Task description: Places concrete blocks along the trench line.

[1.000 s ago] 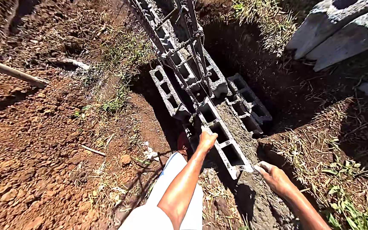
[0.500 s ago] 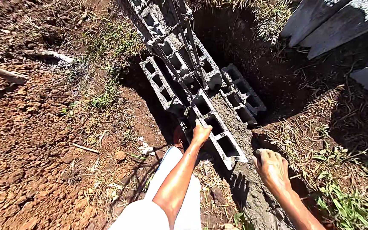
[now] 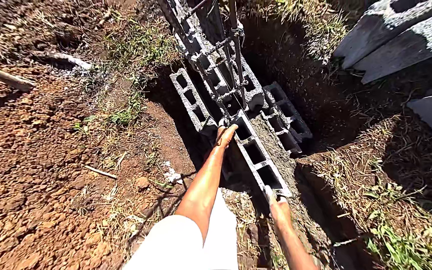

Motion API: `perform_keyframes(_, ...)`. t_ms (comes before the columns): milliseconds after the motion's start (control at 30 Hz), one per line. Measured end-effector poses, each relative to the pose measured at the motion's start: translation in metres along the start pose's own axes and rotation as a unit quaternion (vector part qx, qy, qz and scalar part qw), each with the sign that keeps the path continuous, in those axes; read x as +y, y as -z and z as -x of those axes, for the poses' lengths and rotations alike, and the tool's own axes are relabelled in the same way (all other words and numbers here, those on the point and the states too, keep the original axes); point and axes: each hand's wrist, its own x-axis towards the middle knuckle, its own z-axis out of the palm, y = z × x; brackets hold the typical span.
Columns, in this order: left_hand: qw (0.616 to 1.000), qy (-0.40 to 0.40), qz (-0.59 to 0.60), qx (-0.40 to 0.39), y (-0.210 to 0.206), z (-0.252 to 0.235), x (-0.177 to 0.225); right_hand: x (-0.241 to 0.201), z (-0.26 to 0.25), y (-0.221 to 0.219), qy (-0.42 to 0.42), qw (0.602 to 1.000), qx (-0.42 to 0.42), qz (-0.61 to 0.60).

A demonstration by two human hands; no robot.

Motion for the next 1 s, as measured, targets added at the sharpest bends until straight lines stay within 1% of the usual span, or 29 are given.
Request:
perform_keyframes(100,0.998,-0.010,-0.062,0.016,-0.004,-0.010,0.003,-0.005,-0.004,-0.021,-0.023,0.994,0.071,-0.084)
perform_keyframes(167,0.993,-0.013,-0.113,0.008,-0.002,-0.012,0.004,-0.011,-0.008,-0.030,-0.056,0.986,0.080,-0.137)
perform_keyframes(233,0.992,-0.008,-0.129,-0.002,-0.001,-0.017,0.008,-0.018,-0.017,-0.035,-0.080,0.979,0.091,-0.163)
perform_keyframes(300,0.991,0.008,-0.132,-0.009,-0.001,-0.017,0.004,-0.014,-0.022,-0.038,-0.105,0.977,0.105,-0.153)
perform_keyframes(367,0.991,0.026,-0.133,-0.013,-0.005,-0.008,-0.009,-0.011,-0.021,-0.035,-0.132,0.976,0.111,-0.135)
perform_keyframes(467,0.990,-0.005,-0.140,-0.006,-0.006,-0.026,0.002,-0.022,-0.028,-0.041,-0.115,0.974,0.120,-0.155)
perform_keyframes(533,0.989,-0.003,-0.149,-0.011,-0.004,-0.026,0.005,-0.020,-0.030,-0.042,-0.111,0.973,0.124,-0.161)
perform_keyframes(633,0.986,-0.001,-0.165,-0.017,0.000,-0.028,0.007,-0.035,-0.029,-0.037,-0.111,0.976,0.109,-0.155)
perform_keyframes(700,0.986,-0.007,-0.164,-0.023,0.004,-0.031,0.002,-0.044,-0.019,-0.032,-0.123,0.978,0.087,-0.145)
perform_keyframes(767,0.988,-0.006,-0.151,-0.034,0.000,-0.029,-0.004,-0.044,-0.018,-0.025,-0.145,0.979,0.077,-0.124)
perform_keyframes(833,0.989,0.001,-0.140,-0.044,-0.003,-0.026,-0.002,-0.040,-0.020,-0.022,-0.162,0.976,0.071,-0.125)
perform_keyframes(1000,0.991,-0.001,-0.128,-0.035,-0.001,-0.022,0.000,-0.039,-0.016,-0.022,-0.165,0.973,0.075,-0.145)
